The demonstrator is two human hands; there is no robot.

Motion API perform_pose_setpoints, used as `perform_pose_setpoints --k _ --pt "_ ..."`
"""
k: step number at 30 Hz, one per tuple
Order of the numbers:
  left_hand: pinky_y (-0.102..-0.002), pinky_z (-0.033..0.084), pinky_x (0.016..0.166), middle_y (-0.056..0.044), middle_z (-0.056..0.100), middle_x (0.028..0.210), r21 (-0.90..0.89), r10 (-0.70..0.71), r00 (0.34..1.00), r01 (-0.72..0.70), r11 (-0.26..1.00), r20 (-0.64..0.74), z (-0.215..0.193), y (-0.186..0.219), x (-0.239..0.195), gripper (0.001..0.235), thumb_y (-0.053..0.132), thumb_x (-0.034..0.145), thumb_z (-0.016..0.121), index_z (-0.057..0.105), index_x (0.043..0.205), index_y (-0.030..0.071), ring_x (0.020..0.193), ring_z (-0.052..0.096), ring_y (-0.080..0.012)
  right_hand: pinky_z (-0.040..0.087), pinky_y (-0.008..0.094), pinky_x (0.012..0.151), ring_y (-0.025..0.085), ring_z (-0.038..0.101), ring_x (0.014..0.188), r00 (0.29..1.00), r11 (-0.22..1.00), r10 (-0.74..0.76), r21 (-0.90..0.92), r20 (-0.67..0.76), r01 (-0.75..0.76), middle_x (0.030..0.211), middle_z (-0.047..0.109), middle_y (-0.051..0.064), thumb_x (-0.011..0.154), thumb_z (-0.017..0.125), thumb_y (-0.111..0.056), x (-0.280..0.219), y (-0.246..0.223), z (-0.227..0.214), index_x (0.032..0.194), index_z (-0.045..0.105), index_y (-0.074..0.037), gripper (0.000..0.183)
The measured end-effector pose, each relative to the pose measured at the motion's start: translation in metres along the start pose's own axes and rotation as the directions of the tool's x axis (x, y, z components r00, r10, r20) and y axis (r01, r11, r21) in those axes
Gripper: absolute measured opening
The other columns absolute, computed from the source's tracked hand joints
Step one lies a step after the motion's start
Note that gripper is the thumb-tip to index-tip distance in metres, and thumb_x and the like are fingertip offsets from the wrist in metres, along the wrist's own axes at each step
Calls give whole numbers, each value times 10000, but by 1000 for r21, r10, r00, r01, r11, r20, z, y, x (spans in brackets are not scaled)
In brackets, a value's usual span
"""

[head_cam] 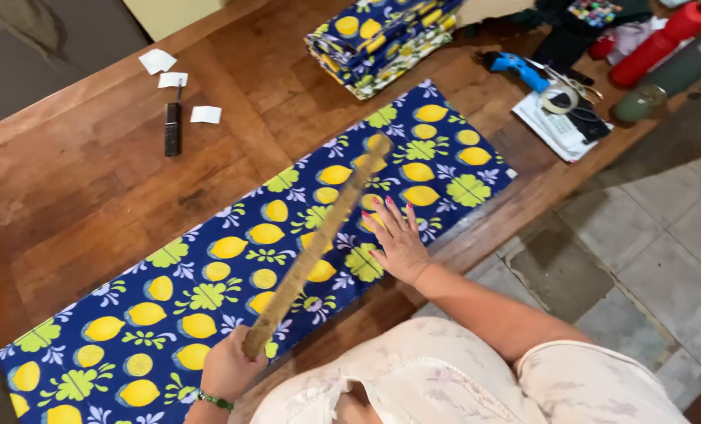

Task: Measuring fabric with a ruler, calculating dimensions on a phone, and cutting the fabric using a rotary cutter.

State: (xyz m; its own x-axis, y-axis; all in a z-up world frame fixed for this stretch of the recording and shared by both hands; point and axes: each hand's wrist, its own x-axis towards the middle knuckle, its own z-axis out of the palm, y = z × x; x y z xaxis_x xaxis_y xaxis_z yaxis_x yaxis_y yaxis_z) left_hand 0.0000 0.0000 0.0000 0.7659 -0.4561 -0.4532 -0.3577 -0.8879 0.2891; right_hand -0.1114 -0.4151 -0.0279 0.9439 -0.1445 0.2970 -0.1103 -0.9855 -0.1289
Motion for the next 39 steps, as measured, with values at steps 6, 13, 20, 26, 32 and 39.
perform_pose_setpoints --k 6,13,20,26,32,39 --pt "-342 540 571 23 739 688 -66 283 935 -275 959 212 -20 96 -15 213 281 688 746 665 881 239 624 713 -193 -100 632 1243 221 132 1557 747 999 42 -3 663 -54 1638 313 -4 949 589 -277 -38 48 -120 1566 306 -256 679" --pt "-520 588 886 -218 713 1009 -147 269 917 -322 935 -295 -3 153 42 494 367 785 756 618 1179 103 1020 700 -416 535 389 1020 116 716 1059 833 942 307 -22 460 -335 972 729 -143 681 703 -797 -225 220 -75 981 646 -380 517" --pt "-600 200 1236 -85 312 1670 380 361 838 -204 902 -409 132 130 87 871 687 844 588 361 1587 293 1545 261 -325 542 382 1056 257 675 1224 582 635 728 -35 363 -772 1289 714 72 822 689 -635 -230 242 -70 1533 442 -473 771" --pt "-606 111 1261 -63 244 1690 384 332 867 -182 905 -372 147 121 87 851 745 894 461 297 1606 310 1576 173 -280 522 425 1070 301 642 1243 599 607 756 58 264 -793 1366 640 104 859 686 -575 -186 257 -26 1543 472 -386 742" --pt "-586 109 1255 -56 243 1685 419 328 870 -160 894 -367 141 126 88 858 769 892 400 287 1603 303 1572 172 -280 560 480 891 312 679 1088 623 634 745 40 239 -772 1350 557 38 831 694 -507 -147 257 -7 1461 562 -321 671" --pt "-575 96 1250 -55 223 1694 443 303 896 -139 886 -324 141 126 93 859 795 890 327 292 1597 307 1564 178 -289 563 483 750 299 650 946 637 626 713 141 295 -767 1292 514 69 865 700 -350 -124 253 -14 1480 567 -179 652"
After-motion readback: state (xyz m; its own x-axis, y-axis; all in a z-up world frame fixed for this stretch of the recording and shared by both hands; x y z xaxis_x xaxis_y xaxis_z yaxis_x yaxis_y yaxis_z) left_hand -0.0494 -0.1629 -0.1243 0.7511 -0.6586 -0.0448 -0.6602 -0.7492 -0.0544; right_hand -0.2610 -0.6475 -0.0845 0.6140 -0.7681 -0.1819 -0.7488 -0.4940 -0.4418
